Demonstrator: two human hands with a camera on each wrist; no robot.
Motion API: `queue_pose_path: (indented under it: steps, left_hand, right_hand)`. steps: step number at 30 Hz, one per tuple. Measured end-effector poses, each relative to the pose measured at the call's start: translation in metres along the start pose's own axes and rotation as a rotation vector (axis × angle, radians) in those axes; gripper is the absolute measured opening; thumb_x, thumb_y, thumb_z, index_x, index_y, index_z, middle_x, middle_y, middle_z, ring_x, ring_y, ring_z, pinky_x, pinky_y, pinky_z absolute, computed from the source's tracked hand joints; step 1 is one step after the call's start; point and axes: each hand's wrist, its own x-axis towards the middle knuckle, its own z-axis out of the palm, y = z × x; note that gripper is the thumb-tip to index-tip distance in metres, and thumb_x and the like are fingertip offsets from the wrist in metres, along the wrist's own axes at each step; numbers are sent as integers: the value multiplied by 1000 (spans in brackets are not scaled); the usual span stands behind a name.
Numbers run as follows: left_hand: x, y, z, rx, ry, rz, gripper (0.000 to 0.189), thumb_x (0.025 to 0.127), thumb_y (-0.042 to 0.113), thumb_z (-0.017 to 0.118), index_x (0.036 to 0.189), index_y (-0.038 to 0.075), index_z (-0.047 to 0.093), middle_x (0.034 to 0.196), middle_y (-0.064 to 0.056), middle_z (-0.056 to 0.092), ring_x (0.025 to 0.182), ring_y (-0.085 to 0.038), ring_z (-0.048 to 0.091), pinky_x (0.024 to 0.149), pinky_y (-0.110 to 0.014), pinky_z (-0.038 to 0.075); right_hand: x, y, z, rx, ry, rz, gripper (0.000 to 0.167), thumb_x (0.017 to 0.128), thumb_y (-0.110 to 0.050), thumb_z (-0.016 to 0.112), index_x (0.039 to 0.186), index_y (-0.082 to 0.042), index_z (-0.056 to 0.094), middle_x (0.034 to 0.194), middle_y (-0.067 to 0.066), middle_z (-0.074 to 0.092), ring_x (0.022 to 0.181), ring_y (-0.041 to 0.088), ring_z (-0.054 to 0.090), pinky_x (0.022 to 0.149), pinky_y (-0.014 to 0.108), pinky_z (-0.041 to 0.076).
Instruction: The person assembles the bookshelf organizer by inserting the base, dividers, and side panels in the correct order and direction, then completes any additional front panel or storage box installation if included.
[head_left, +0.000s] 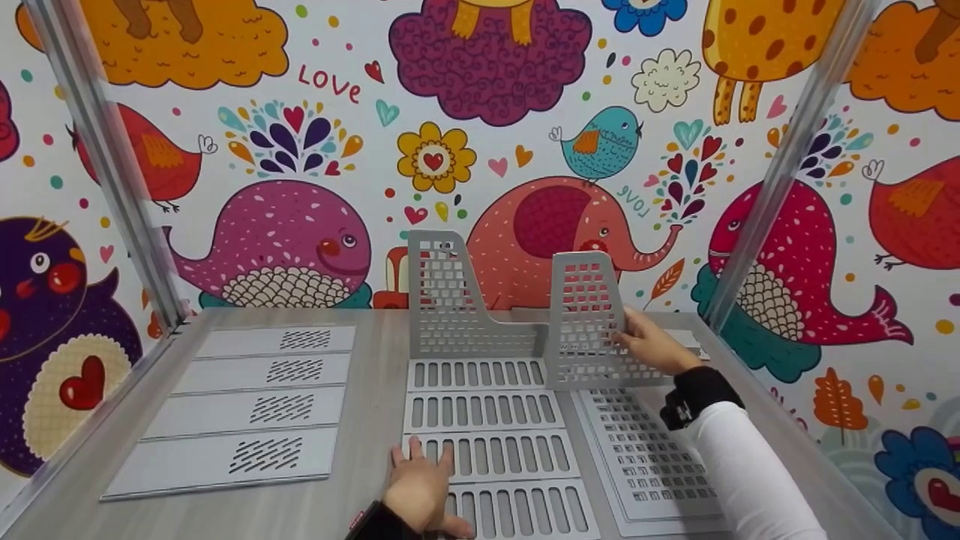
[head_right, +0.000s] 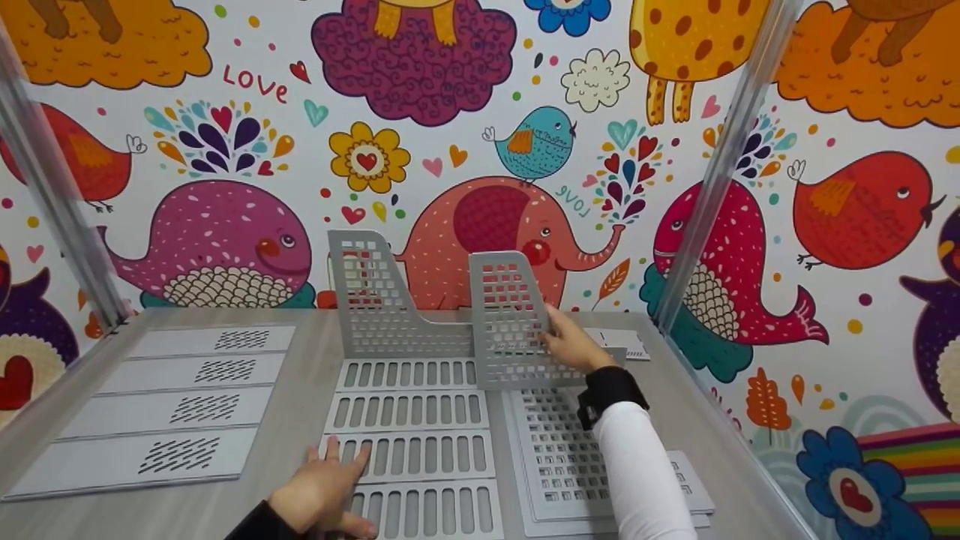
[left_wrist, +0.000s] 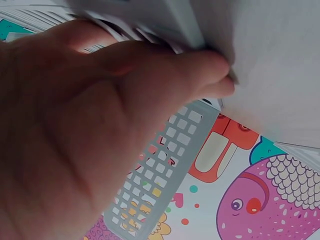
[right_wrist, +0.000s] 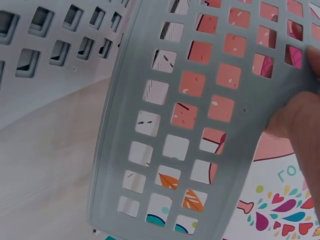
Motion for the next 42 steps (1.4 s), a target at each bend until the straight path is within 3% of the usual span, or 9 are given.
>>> queue_pose_path:
  steps: [11,18,25,35,42]
  left_hand:
    - [1,1,2,16,-3,-16,114,62,69,81,151,8,43,145,-31,51,146,-49,34,116,-68,26]
    - [1,4,2,43,11,-5,114,62,71,80,150,8,44,146,-30,50,145,-48,36,115,-68,28]
    - [-3,4,0,39,48,-2,113,62,71,81,148,7,47,143,-30,53,143,-48,39,114,-67,30]
    - [-2,3,1,23,51,6,113,62,69,82,148,6,46,143,-32,52,143,-49,39,114,-68,29]
    - [-1,1,3,6,54,16,113,61,68,83,148,5,46,142,-34,52,143,-50,38,114,-69,29]
  right_hand:
    - [2,3,4,59,3,28,54,103,2,40,155,-5,27,147,26,49,132,40,53,111,59,41]
    - [3,2,4,-24,41,-10,48,101,3,43,149,0,36,142,28,53,127,39,55,108,56,44]
    - [-1,1,0,-29,39,10,49,102,3,42,150,1,34,143,28,52,132,42,51,111,61,39]
    - [-3,-3,-1,-47,41,36,48,102,3,42,149,0,36,142,26,54,131,40,53,113,62,36]
    - [1,-3,4,-74,44,5,45,102,2,43,146,0,39,138,25,57,128,40,56,111,60,39]
